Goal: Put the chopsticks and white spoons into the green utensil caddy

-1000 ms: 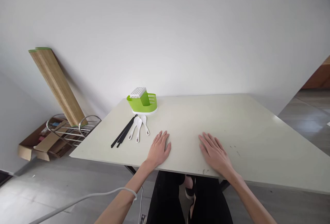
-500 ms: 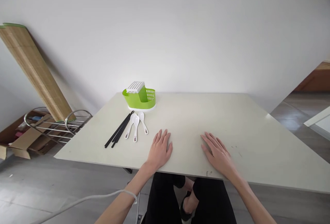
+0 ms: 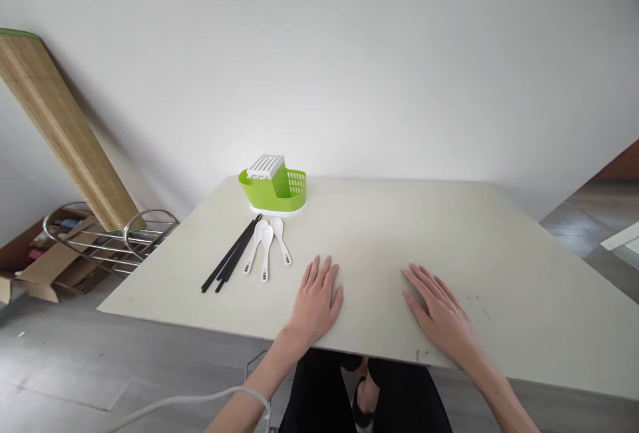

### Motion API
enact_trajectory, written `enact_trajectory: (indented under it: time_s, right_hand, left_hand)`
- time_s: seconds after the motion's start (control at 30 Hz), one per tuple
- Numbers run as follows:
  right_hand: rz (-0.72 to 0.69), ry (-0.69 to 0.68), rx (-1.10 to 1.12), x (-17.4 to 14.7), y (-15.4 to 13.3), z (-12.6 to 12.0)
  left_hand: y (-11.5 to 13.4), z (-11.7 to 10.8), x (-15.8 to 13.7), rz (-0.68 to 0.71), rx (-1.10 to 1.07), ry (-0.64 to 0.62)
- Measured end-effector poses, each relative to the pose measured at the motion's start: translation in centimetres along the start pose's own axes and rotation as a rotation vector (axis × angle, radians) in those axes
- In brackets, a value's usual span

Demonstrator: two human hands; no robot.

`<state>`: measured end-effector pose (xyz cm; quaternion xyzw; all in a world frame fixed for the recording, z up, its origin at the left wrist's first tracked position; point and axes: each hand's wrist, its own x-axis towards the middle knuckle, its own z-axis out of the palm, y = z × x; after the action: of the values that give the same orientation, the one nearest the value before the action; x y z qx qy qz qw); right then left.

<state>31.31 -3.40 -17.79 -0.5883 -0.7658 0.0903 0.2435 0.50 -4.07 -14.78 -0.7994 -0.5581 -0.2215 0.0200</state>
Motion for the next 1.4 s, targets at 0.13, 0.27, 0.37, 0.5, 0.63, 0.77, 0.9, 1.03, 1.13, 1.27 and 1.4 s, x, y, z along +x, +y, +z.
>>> enact_trajectory:
  time_s: [0.13,0.27,0.37,0.5,0.63,0.77,0.9,1.03,1.13,1.27,1.4]
  right_hand:
    - [0.004,-0.005,-0.003,0.00,-0.07,-0.04]
    - [0.016,-0.024,-0.010,-0.03,-0.11,-0.04]
    - [0.024,-0.020,-0.014,-0.10,-0.11,0.00]
    - [0.023,-0.026,-0.015,-0.23,-0.07,0.06]
    - [0.014,-0.014,-0.026,-0.37,0.12,0.22]
    - [-0.002,-0.004,-0.036,-0.43,0.25,0.29]
    - [0.000,-0.029,-0.050,-0.42,0.11,0.03]
    - [0.005,-0.036,-0.063,-0.46,0.07,-0.17]
    - [0.008,-0.041,-0.065,-0.52,0.11,-0.11]
    - [0.022,-0.030,-0.065,-0.58,0.04,0.05]
    - [0.028,-0.033,-0.063,-0.63,-0.06,0.03]
  left_hand:
    - [0.10,-0.21,-0.02,0.005,-0.003,0.005]
    - [0.21,-0.49,0.00,0.001,0.002,-0.010]
    - [0.28,-0.63,-0.02,0.002,0.002,-0.026]
    - [0.32,-0.62,-0.07,0.006,-0.004,-0.024]
    - [0.31,-0.62,-0.13,0.009,0.001,-0.029]
    - [0.42,-0.78,-0.17,0.013,0.029,-0.043]
    - [0.64,-0.86,-0.25,0.007,0.063,-0.038]
    - [0.76,-0.80,-0.34,0.012,0.075,-0.031]
    - [0.78,-0.80,-0.35,0.010,0.073,-0.019]
    - [0.80,-0.91,-0.33,0.015,0.084,-0.024]
    - [0.83,-0.89,-0.35,0.015,0.079,-0.027]
